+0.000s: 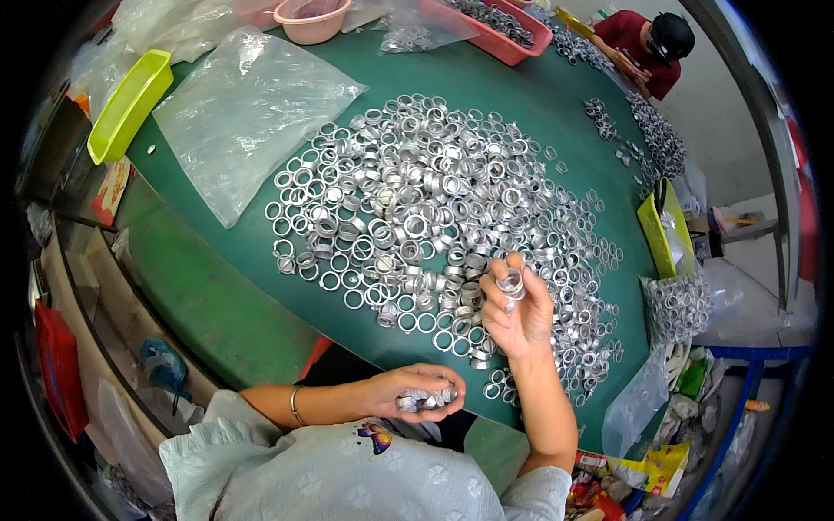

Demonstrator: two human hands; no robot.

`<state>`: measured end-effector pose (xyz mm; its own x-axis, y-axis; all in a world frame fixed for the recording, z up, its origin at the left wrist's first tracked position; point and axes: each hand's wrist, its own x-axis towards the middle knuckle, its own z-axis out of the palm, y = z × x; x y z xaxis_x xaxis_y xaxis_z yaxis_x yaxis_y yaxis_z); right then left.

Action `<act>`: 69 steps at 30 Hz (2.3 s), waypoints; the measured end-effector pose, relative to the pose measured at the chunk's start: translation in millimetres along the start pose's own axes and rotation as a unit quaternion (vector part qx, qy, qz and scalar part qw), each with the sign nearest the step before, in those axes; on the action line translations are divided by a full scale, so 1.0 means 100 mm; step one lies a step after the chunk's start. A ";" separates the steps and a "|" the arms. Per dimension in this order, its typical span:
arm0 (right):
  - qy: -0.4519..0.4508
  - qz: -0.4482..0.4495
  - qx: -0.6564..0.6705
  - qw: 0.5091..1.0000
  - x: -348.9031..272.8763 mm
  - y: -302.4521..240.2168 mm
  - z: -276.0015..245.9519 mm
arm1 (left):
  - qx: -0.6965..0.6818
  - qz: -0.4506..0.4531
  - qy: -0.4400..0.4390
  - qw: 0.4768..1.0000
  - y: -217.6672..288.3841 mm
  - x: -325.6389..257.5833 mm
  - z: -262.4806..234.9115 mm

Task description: The person sorts through a large pile of silver metal rings, picking up individual pieces and moving them into a smaller pile.

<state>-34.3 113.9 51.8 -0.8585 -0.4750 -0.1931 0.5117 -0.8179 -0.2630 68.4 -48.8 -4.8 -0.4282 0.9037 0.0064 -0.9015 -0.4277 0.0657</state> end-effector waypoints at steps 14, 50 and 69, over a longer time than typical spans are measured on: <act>0.055 0.089 -0.193 0.976 0.24 0.28 0.16 | -0.034 0.097 0.025 0.994 0.13 -0.28 -0.15; -0.106 -0.064 -0.733 0.669 0.26 0.50 0.46 | -0.115 0.293 0.059 0.947 0.46 -0.54 -0.02; -0.112 -0.183 -0.901 0.376 0.99 0.49 0.66 | -0.101 0.256 0.117 0.954 0.38 -0.31 0.05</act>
<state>-96.7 5.6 82.6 -0.7600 -0.6189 0.1986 -0.6247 0.6111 -0.4861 48.3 -93.0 2.6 -0.7962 0.5560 -0.2386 -0.5545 -0.8283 -0.0797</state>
